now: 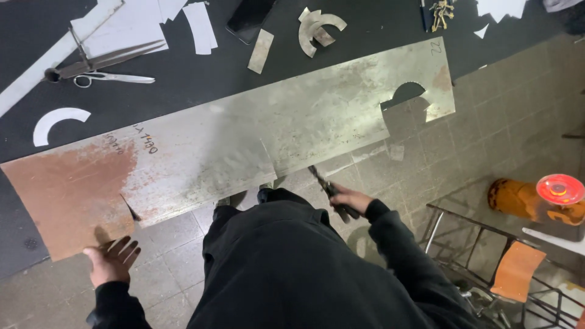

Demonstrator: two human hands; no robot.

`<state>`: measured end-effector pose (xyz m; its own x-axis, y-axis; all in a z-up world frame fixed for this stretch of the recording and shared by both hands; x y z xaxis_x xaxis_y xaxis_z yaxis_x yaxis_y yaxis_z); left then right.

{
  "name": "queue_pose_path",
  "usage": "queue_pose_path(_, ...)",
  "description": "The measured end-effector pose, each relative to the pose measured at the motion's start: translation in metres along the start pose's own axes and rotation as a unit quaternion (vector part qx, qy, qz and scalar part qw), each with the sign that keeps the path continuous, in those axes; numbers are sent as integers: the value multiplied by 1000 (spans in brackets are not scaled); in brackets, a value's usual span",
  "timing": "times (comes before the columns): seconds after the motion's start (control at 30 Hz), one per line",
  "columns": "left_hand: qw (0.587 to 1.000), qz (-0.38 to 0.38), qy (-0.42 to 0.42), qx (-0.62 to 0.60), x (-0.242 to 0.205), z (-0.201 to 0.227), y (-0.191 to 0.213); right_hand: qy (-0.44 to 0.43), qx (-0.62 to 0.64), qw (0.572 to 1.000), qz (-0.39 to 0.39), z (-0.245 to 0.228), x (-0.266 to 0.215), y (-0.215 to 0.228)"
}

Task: The person uses tin snips to cut a large metal sheet on a workbench. They first align a paper template on the sheet, then proceed to cut along the marked lines, separating a section of the metal. The person repositions the sheet and continues cutting to complete the shape.

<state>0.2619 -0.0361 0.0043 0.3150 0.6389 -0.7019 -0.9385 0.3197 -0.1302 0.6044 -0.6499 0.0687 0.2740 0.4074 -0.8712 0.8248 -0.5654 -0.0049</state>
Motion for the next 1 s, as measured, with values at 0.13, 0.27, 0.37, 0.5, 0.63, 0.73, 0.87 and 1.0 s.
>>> queue_pose_path(0.13, 998, 0, 60, 30, -10, -65, 31, 43, -144, 986, -68, 4, -27, 28)
queue_pose_path(0.27, 720, -190, -194, 638, 17, -214, 93, 344, 83, 915, -194, -94, -70, 22)
queue_pose_path(0.37, 520, -275, -217, 779, -4, -271, 85, 389, 212, 884, -147, -163, -76, 13)
queue_pose_path(0.5, 868, -39, 44, 492, -44, -233, 47, 321, 223, 909, -148, -167, -47, 3)
queue_pose_path(0.63, 860, -38, -36, 508, -99, -185, 10, 272, 199, 927, -165, -161, -20, -21)
queue_pose_path(0.73, 880, 29, 7, 473, -130, -147, 5, 260, 181, 927, -199, -171, 0, -45)
queue_pose_path(0.87, 900, 44, -5, 433, -136, -179, 65, 226, 158, 932, -233, -170, 17, -65)
queue_pose_path(1.0, 926, 23, -90, 366, -141, -168, 91, 228, 154, 928, -251, -177, 34, -85)
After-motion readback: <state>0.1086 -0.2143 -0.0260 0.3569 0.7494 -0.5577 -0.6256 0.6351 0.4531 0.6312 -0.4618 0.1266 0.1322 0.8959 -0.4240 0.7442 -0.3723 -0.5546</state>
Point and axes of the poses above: each hand's wrist, its own x-axis towards the middle knuckle, its own y-axis out of the back of the hand, z = x × y, the point moved 4 cm from there along x, towards the middle knuckle, and after that the axes turned 13 degrees about -x, right-handed, at the moved point
